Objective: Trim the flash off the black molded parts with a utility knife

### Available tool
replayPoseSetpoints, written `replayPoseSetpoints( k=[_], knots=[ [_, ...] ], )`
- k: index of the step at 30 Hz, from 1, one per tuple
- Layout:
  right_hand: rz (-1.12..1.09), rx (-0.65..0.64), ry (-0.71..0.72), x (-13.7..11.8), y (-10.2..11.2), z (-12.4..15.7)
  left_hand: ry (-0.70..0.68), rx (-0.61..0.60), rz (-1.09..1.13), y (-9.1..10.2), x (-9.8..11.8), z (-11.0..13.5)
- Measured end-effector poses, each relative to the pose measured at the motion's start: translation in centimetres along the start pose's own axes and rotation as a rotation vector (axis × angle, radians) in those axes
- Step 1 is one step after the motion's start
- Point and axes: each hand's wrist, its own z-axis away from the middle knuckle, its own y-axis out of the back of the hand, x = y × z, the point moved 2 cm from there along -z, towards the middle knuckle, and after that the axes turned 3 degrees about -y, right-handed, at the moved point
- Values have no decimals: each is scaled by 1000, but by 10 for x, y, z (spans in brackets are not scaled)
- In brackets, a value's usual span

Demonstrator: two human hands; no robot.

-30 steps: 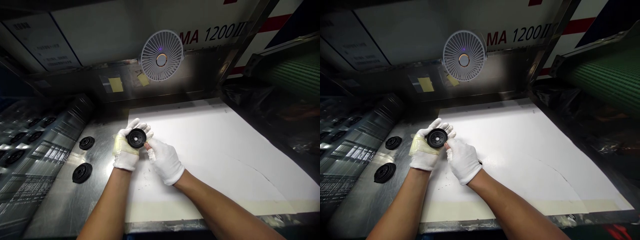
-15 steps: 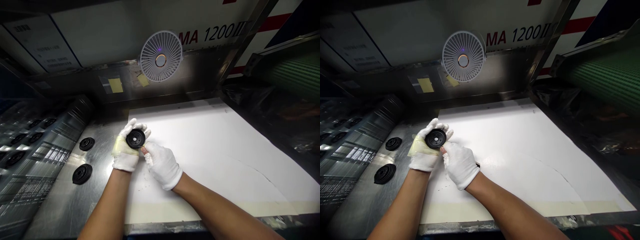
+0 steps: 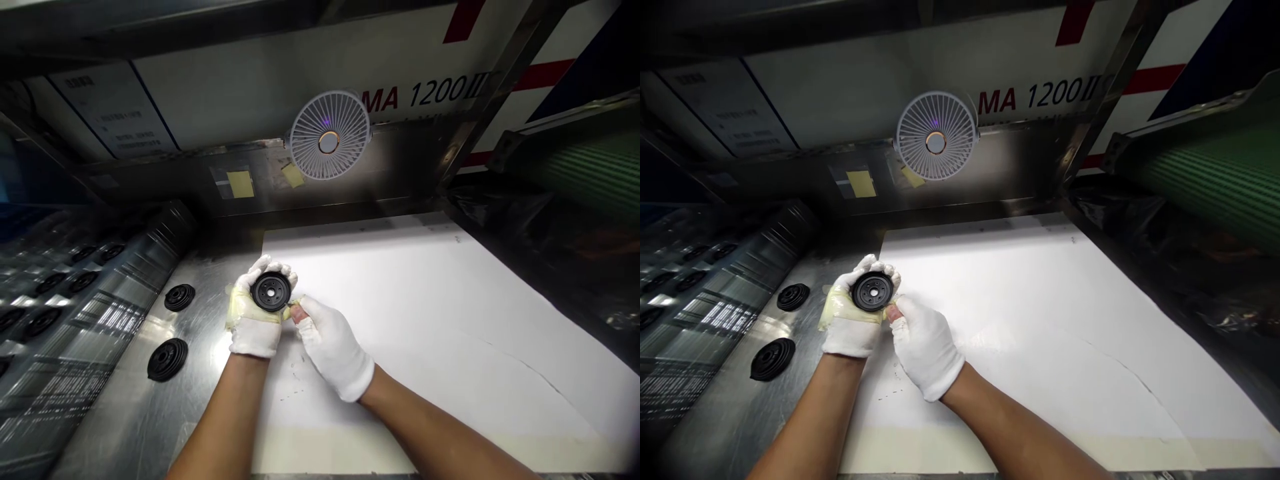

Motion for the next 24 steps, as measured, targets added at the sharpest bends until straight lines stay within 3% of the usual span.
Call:
replayPoseSetpoints(
  k=[8,15,19,24],
  knots=[
    [-485,77,-101,7,2,-6,51,194,-8,-1,1,3],
    [-850,12,-282,-3,5,0,76,209,2,3,0,2],
    [-906,-105,-381,-6,1,1,60,221,-32,8,1,1],
    [-1006,-49,-296,-6,2,-3,40,136,6,14,1,1]
  ],
)
